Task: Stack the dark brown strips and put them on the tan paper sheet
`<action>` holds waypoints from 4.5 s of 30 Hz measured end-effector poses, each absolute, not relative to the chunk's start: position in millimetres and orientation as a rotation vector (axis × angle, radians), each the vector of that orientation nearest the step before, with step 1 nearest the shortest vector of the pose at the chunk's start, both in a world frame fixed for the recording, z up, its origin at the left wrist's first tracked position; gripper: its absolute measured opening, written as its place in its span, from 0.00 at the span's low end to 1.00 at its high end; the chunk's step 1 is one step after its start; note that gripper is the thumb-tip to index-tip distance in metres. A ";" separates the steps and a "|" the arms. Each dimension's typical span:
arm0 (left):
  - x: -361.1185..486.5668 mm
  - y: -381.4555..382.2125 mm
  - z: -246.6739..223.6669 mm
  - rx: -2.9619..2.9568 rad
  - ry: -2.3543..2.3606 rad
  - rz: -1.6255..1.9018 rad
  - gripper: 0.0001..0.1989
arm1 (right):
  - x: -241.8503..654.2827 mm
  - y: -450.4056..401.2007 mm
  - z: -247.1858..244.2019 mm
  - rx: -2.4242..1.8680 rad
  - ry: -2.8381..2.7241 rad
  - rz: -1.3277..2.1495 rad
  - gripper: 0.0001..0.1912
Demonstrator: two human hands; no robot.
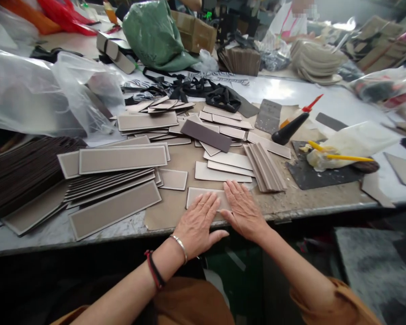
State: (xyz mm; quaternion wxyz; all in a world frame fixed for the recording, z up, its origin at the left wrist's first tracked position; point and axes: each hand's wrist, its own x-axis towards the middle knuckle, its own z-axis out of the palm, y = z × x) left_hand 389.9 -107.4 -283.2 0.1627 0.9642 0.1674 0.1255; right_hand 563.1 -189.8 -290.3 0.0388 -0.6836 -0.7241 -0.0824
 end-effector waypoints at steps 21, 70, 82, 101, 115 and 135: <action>245.7 -64.7 -254.4 2.876 1.258 0.727 0.30 | 574.5 -161.9 -272.9 -1.866 -2.246 -0.403 0.31; 270.0 96.5 -203.1 2.773 1.451 -0.126 0.36 | 542.1 41.0 -209.2 -2.332 -2.279 -0.226 0.19; 275.9 105.9 -188.1 2.713 1.462 -0.283 0.20 | 492.9 -14.1 -222.1 -1.495 -2.388 -0.008 0.20; 271.3 84.7 -193.1 2.678 1.457 -0.286 0.56 | 470.5 40.0 -241.4 -1.416 -2.519 0.005 0.04; 271.8 55.6 -169.9 2.589 1.504 -0.239 0.30 | 483.8 10.7 -230.3 -1.490 -1.378 0.514 0.30; 245.1 35.9 -196.2 2.406 1.634 -0.116 0.35 | 550.7 -2.6 -246.4 -2.057 -2.248 -0.224 0.17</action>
